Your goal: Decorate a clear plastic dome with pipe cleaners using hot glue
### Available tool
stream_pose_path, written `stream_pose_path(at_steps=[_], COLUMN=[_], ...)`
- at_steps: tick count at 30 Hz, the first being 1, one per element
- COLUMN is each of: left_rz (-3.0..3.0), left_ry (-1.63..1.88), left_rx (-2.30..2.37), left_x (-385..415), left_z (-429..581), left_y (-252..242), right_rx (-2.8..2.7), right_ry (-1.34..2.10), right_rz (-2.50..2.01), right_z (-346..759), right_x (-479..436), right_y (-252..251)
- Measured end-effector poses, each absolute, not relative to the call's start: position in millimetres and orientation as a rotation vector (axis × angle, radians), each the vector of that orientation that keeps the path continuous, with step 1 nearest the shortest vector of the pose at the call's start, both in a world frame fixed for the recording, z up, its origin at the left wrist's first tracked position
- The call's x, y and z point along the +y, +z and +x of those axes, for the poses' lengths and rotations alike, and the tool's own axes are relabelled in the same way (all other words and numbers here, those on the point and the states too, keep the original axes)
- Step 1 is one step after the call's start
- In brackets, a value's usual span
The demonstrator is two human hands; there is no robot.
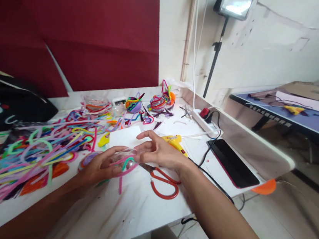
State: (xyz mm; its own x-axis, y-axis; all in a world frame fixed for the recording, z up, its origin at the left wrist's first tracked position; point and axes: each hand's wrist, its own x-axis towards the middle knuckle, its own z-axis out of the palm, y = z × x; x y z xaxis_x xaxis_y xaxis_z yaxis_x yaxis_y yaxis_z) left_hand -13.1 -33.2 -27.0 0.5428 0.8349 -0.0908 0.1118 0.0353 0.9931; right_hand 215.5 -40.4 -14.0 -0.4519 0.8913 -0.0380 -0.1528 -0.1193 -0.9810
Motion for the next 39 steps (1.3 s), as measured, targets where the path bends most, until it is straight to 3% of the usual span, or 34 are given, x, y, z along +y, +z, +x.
stream_pose_path(at_steps=[15, 23, 30, 39], left_rz=[1.410, 1.374, 1.391, 1.413], left_ry=[0.694, 0.784, 0.811, 0.828], left_rx=[0.865, 0.981, 1.001, 0.993], left_x=[-38.4, -45.8, -43.5, -45.6], left_z=[-12.1, -8.4, -8.6, -5.8], left_y=[-20.3, -15.6, -15.9, -19.3], right_rx=[-1.318, -1.321, -1.842, -2.007], right_ry=[1.612, 1.128, 0.541, 0.485], right_rz=[-0.825, -0.978, -1.331, -1.474], right_z=[217.7, 224.6, 254.1, 264.4], right_x=[-38.4, -35.1, -84.4, -112.9], right_y=[-15.0, -7.4, 9.8, -10.7])
